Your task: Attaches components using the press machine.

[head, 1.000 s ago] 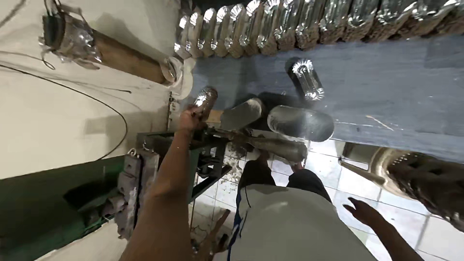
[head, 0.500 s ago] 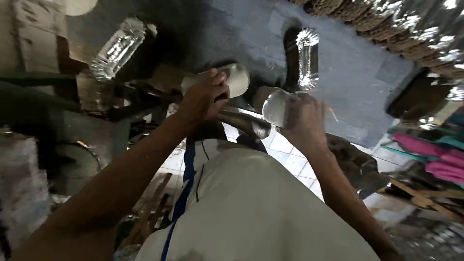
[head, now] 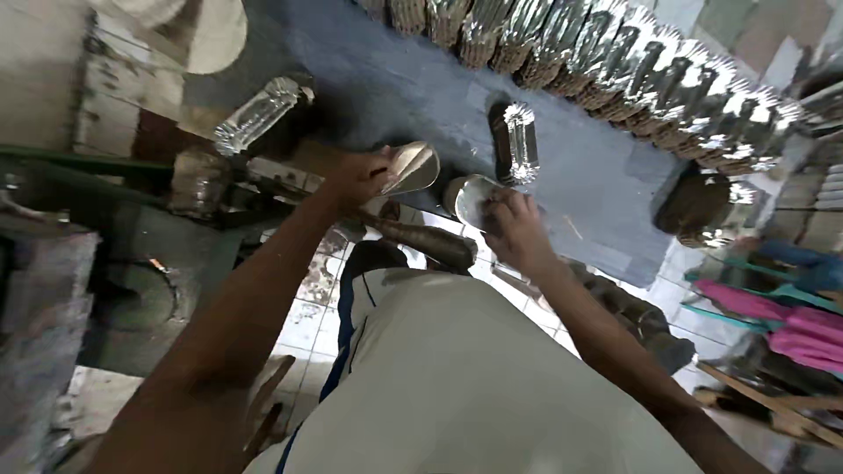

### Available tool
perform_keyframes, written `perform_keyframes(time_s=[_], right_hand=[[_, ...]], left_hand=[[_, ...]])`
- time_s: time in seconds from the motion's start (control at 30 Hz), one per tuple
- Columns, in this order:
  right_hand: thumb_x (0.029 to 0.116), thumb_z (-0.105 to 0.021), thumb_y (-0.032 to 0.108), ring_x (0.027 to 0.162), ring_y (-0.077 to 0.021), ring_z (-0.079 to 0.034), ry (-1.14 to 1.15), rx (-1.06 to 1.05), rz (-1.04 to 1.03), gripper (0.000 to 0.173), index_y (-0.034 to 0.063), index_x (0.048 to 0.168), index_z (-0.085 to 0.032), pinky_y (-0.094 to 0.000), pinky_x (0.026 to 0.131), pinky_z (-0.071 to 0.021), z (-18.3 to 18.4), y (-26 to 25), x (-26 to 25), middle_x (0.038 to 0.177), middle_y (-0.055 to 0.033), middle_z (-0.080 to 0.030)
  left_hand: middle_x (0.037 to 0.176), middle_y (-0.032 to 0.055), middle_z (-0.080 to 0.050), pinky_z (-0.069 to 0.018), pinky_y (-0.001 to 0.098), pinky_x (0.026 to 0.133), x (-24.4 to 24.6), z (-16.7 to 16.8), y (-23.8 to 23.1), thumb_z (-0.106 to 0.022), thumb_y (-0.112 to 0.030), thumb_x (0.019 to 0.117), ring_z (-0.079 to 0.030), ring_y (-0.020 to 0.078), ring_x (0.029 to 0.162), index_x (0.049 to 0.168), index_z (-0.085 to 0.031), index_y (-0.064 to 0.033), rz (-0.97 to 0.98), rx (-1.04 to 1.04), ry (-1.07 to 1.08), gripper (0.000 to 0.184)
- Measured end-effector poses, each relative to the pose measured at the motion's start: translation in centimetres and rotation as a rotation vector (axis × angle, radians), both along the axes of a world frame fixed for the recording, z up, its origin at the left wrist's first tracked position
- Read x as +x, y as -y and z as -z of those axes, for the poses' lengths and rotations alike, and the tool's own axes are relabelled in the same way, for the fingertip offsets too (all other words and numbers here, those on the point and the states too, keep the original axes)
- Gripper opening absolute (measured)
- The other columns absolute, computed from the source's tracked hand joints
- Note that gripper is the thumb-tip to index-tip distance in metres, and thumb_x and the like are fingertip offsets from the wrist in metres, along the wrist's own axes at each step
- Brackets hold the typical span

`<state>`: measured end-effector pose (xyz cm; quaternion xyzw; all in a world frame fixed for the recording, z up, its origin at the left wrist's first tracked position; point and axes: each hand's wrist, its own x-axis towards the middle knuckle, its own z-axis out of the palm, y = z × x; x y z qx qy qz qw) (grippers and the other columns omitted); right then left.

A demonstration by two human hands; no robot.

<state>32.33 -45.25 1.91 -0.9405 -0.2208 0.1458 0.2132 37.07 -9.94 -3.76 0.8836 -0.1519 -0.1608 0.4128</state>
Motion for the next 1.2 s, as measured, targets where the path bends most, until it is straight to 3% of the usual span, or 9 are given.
perform_keyframes(time_s=[0.1, 0.2, 0.3, 0.4, 0.57, 0.73, 0.93, 1.1, 1.2], right_hand=[[0.0826, -0.084, 0.021, 0.12, -0.0289, -0.06, -0.192, 0.299, -0.161, 0.03, 0.0082, 0.108, -0.074, -0.0471, 0.102, -0.0526, 0.2, 2.8, 4.1, 0.126, -0.0148, -0.062], [0.0821, -0.085, 0.018, 0.105, -0.0178, -0.065, -0.518, 0.538, -0.192, 0.028, 0.0071, 0.105, -0.075, -0.0337, 0.088, -0.0595, 0.5, 4.8, 7.0, 0.121, -0.0119, -0.064], [0.0858, -0.081, 0.012, 0.068, -0.0123, -0.059, -0.721, 0.545, -0.191, 0.023, 0.0053, 0.107, -0.074, -0.028, 0.054, -0.0512, 0.1, 5.1, 8.8, 0.11, -0.0115, -0.065], [0.0906, -0.076, 0.009, 0.074, -0.0142, -0.062, -0.817, 0.506, -0.165, 0.019, 0.0027, 0.108, -0.074, -0.0318, 0.066, -0.0561, -0.9, 4.8, 9.2, 0.107, -0.0108, -0.068], [0.0976, -0.068, 0.013, 0.075, -0.0154, -0.064, -0.723, 0.481, -0.019, 0.017, 0.0018, 0.109, -0.073, -0.0376, 0.07, -0.056, -1.8, 4.7, 7.6, 0.093, -0.0112, -0.071], [0.0965, -0.066, 0.01, 0.098, -0.0468, -0.068, -0.102, 0.121, 0.239, 0.026, 0.0024, 0.121, -0.067, -0.0699, 0.084, -0.0528, -7.1, 0.9, 0.7, 0.108, -0.0269, -0.07], [0.0939, -0.072, 0.015, 0.109, -0.0559, -0.064, -0.017, -0.184, 0.471, 0.047, 0.003, 0.137, -0.058, -0.0759, 0.089, -0.0466, -6.9, -4.9, -3.9, 0.12, -0.0322, -0.066], [0.1093, -0.048, 0.023, 0.078, -0.0122, -0.066, -0.044, 0.46, 0.416, 0.027, 0.0004, 0.119, -0.061, -0.0338, 0.072, -0.0602, -7.6, -18.0, -11.1, 0.093, -0.0085, -0.066], [0.109, -0.05, 0.023, 0.067, -0.0092, -0.064, -0.308, 0.817, 0.337, 0.023, 0.007, 0.115, -0.065, -0.0293, 0.059, -0.0577, -8.4, -29.1, -14.5, 0.085, -0.0033, -0.067]], left_hand=[[0.135, 0.0228, -0.062, -0.0466, 0.0592, 0.108, -3.6, -4.1, 1.6, -0.049, -0.018, 0.1072, -0.061, 0.0373, 0.125, 0.139, -0.058, -0.0026, -0.31, 0.19, 0.068, 0.036], [0.133, 0.0075, -0.061, -0.0543, 0.0366, 0.101, -10.2, -9.2, 3.9, -0.042, -0.021, 0.1095, -0.063, 0.0152, 0.118, 0.143, -0.048, -0.0049, -0.894, -0.41, 0.049, 0.038], [0.11, -0.0047, -0.071, -0.06, 0.0367, 0.086, -18.4, -12.6, 6.9, -0.037, -0.032, 0.1082, -0.069, 0.0103, 0.102, 0.119, -0.061, -0.0247, -1.129, -1.101, -0.257, 0.028], [0.095, -0.0005, -0.075, -0.0625, 0.0353, 0.078, -24.6, -14.2, 10.5, -0.027, -0.032, 0.1104, -0.073, 0.0121, 0.089, 0.113, -0.062, -0.018, -1.2, -1.108, -0.447, 0.038], [0.109, 0.0039, -0.074, -0.0627, 0.04, 0.086, -26.1, -16.4, 6.9, -0.064, -0.024, 0.0986, -0.073, 0.0184, 0.099, 0.13, -0.051, -0.0177, -1.029, -1.169, -0.234, 0.034], [0.104, 0.002, -0.074, -0.0628, 0.0325, 0.081, -25.9, -16.8, -0.2, -0.042, -0.014, 0.1061, -0.073, 0.0119, 0.092, 0.123, -0.06, -0.0176, -1.061, -1.107, -0.051, 0.025], [0.11, 0.0052, -0.069, -0.0611, 0.0369, 0.081, -29.3, -11.2, -3.4, -0.035, -0.018, 0.1101, -0.07, 0.0162, 0.095, 0.142, -0.045, -0.0145, -1.088, -1.063, -0.478, 0.033], [0.112, -0.0045, -0.067, -0.0604, 0.0333, 0.087, -28.0, -9.3, -13.0, -0.044, -0.015, 0.1078, -0.068, 0.0082, 0.099, 0.137, -0.048, -0.0173, -0.925, -1.012, -0.322, 0.03], [0.129, 0.0023, -0.064, -0.0553, 0.0403, 0.101, -25.2, -10.2, -14.8, -0.046, -0.015, 0.1077, -0.064, 0.0149, 0.117, 0.145, -0.045, -0.0125, -0.826, -1.039, -0.183, 0.038]])
